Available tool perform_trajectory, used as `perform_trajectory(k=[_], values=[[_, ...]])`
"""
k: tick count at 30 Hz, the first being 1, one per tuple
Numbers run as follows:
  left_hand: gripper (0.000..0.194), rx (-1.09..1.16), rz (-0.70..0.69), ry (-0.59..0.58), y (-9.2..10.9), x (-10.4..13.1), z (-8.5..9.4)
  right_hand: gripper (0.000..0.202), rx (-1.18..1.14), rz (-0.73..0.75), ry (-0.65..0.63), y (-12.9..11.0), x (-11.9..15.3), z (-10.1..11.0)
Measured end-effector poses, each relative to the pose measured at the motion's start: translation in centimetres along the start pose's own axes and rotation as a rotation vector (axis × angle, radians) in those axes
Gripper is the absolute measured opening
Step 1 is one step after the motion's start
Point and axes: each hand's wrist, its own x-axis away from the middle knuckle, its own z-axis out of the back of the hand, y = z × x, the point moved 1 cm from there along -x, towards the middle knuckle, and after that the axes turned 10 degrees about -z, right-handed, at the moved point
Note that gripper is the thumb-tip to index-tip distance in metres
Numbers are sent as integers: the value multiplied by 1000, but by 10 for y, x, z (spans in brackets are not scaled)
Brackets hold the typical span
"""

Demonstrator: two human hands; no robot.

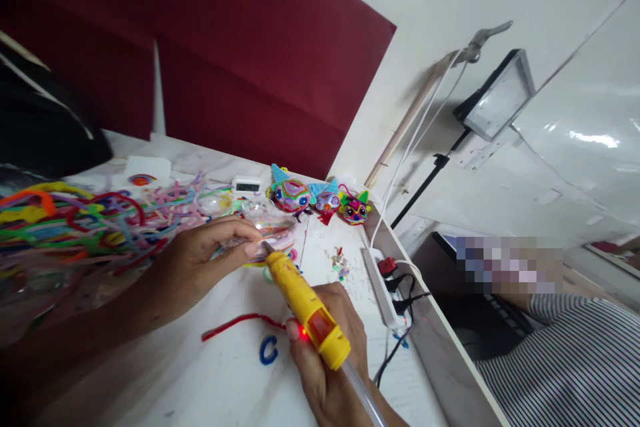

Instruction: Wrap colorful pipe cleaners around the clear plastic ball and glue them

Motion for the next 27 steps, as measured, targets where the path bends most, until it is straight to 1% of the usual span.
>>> perform_trajectory(k=[5,9,13,16,22,27], values=[[16,-19,-5,-1,-1,0,0,11,34,-7,15,-4,-1,2],[15,-24,-21,-2,0,1,1,11,67,9,-4,-8,-1,3],[14,-29,-27,9,-1,2,0,12,65,16,21,-10,-1,3],[13,-24,-25,15,-2,1,-1,10,47,9,21,-10,-2,3],[12,-15,-12,15,-2,3,0,13,78,16,23,-11,-4,4],[12,-27,-35,18,-1,2,1,13,56,13,42,-13,-4,3]])
